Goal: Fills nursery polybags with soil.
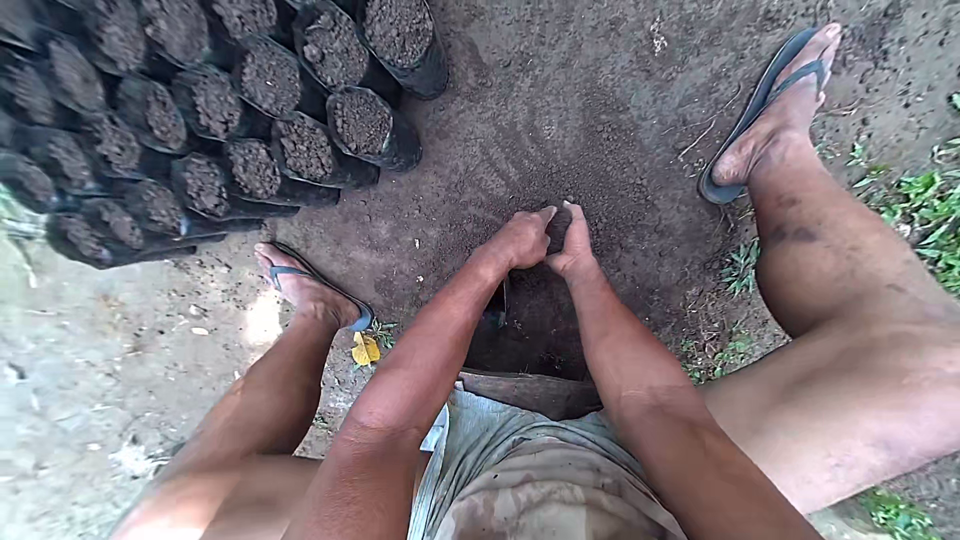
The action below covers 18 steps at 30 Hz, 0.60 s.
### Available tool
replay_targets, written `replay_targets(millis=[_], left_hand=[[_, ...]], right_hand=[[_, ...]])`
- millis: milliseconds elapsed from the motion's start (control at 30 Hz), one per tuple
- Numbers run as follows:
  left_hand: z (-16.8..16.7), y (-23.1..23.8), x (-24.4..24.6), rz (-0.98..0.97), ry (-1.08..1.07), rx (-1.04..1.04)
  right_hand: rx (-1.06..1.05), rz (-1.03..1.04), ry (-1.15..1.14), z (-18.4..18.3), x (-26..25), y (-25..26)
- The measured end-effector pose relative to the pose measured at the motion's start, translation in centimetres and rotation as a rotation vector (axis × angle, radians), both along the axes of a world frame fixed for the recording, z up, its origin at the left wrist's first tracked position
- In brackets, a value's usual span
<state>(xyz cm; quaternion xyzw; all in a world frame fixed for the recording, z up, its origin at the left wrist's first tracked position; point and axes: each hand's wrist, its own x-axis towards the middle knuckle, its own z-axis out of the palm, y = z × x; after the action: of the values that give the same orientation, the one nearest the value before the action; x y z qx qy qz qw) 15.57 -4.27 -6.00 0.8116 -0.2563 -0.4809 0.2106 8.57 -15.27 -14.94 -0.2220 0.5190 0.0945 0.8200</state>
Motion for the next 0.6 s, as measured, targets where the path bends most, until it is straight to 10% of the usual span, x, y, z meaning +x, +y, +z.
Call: replay_targets(millis=[133, 267, 600], left_hand=[[5.1, 5.4, 0.3, 0.324, -0.078, -0.291], [6.2, 12.1, -3.9, 0.773, -0.306, -0.112], [4.2, 13.6, -13.7, 0.743, -0.133, 0.415]], right_hand=[[0.036, -0.033, -0.174, 2.9, -1.1, -1.3], [0.102, -0.093, -0.291, 7.1, -1.6, -1.2], [0.171, -0.056, -0.427, 13.1, -4.1, 6.6]])
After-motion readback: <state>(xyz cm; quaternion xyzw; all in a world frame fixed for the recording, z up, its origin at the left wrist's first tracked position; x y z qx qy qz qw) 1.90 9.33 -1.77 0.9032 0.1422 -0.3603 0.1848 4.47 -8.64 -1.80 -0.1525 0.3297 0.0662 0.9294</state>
